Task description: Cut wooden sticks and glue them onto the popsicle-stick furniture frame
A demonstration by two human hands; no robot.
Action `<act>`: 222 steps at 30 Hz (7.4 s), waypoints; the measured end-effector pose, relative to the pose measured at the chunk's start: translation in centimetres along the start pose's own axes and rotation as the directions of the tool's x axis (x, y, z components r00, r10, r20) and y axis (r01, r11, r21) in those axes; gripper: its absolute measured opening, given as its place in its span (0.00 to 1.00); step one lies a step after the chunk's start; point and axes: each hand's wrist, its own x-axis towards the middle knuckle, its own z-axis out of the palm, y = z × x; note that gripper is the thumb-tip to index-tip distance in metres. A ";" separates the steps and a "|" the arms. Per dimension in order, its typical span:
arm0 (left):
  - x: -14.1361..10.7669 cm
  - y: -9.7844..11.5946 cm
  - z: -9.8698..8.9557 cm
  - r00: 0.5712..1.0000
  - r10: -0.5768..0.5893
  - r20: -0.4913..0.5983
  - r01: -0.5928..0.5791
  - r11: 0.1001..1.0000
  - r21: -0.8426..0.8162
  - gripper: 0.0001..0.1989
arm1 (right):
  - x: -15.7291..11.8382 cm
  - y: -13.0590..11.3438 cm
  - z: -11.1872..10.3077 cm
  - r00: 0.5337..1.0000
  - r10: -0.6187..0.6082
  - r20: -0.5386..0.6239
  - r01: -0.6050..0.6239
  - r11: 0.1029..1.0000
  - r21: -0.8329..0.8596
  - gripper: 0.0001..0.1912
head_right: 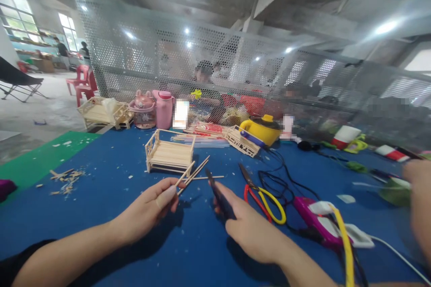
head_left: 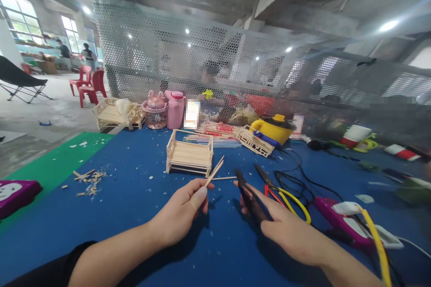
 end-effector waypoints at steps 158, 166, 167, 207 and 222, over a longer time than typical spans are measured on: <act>0.4 -0.3 0.7 0.964 -0.241 -0.113 0.233 0.969 -0.080 0.13 | 1.1 -0.3 -0.7 0.719 0.383 0.581 -0.590 0.777 0.218 0.27; 0.7 -0.9 0.6 0.951 -0.296 -0.084 0.278 0.943 -0.181 0.11 | 2.3 1.2 -1.8 0.634 0.242 0.735 -0.592 0.763 0.260 0.30; 0.6 -0.9 0.6 0.948 -0.308 -0.080 0.290 0.939 -0.187 0.11 | 2.4 1.5 -1.9 0.625 0.215 0.750 -0.588 0.762 0.272 0.31; 0.0 -0.3 2.6 0.990 -0.130 0.049 0.133 0.989 -0.058 0.21 | -2.4 -1.3 1.4 1.000 0.014 0.004 -0.007 0.720 -0.694 0.35; -0.1 -0.5 2.4 0.987 -0.131 0.096 0.137 0.989 -0.052 0.22 | -2.0 -1.3 1.1 0.997 -0.056 0.057 0.078 0.837 -0.542 0.36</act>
